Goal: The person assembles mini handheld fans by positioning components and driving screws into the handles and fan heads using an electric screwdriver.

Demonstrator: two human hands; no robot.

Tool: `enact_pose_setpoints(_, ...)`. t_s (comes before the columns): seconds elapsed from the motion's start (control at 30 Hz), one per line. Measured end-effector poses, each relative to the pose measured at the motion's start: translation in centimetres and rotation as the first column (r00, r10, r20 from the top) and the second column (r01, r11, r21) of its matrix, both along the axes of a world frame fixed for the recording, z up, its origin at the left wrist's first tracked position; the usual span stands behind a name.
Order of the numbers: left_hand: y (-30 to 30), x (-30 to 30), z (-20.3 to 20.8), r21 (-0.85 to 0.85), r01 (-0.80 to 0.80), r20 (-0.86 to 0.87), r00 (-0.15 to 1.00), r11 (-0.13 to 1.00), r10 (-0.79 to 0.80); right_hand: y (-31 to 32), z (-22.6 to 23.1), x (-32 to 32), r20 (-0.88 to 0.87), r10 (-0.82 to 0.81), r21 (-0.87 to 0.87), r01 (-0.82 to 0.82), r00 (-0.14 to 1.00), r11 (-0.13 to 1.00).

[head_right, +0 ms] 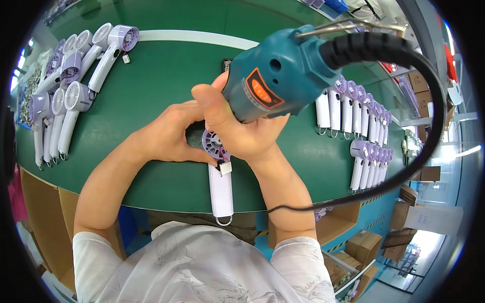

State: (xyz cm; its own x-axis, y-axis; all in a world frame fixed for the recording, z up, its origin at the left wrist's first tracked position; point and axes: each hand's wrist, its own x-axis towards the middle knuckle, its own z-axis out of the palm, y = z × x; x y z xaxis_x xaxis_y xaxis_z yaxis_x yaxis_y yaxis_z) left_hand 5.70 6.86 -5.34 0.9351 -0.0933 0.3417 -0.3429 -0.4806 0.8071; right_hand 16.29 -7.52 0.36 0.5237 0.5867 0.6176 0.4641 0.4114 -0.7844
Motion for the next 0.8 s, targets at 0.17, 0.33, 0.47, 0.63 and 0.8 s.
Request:
enact_pose_setpoints(0.17,0.1,-0.2,0.1,0.003,0.012,-0.015,1.0,1.0,-0.012,0.3,0.3,-0.1,-0.02,0.076,0.031,-0.076,0.997,0.997)
enact_pose_setpoints(0.33,0.1,-0.2,0.5,0.0,0.025,-0.009,1.0,1.0,-0.025,-1.6,3.0,1.4,-0.151,0.259,0.292,-0.208,0.954,0.934)
enact_pose_setpoints(0.47,-0.1,0.0,0.3,0.0,0.023,-0.041,0.999,1.0,-0.023,-2.7,2.4,5.4,-0.114,-0.23,0.277,0.253,0.966,0.927)
enact_pose_setpoints(0.63,-0.1,0.0,0.6,-0.016,0.036,-0.065,0.997,0.999,-0.037,-2.4,-0.7,7.2,-0.295,-0.337,0.252,0.413,0.894,0.875)
enact_pose_setpoints(0.8,-0.1,0.1,0.5,-0.016,0.039,-0.052,0.998,0.999,-0.04,-1.9,-0.9,7.5,-0.292,-0.393,0.209,0.459,0.872,0.863)
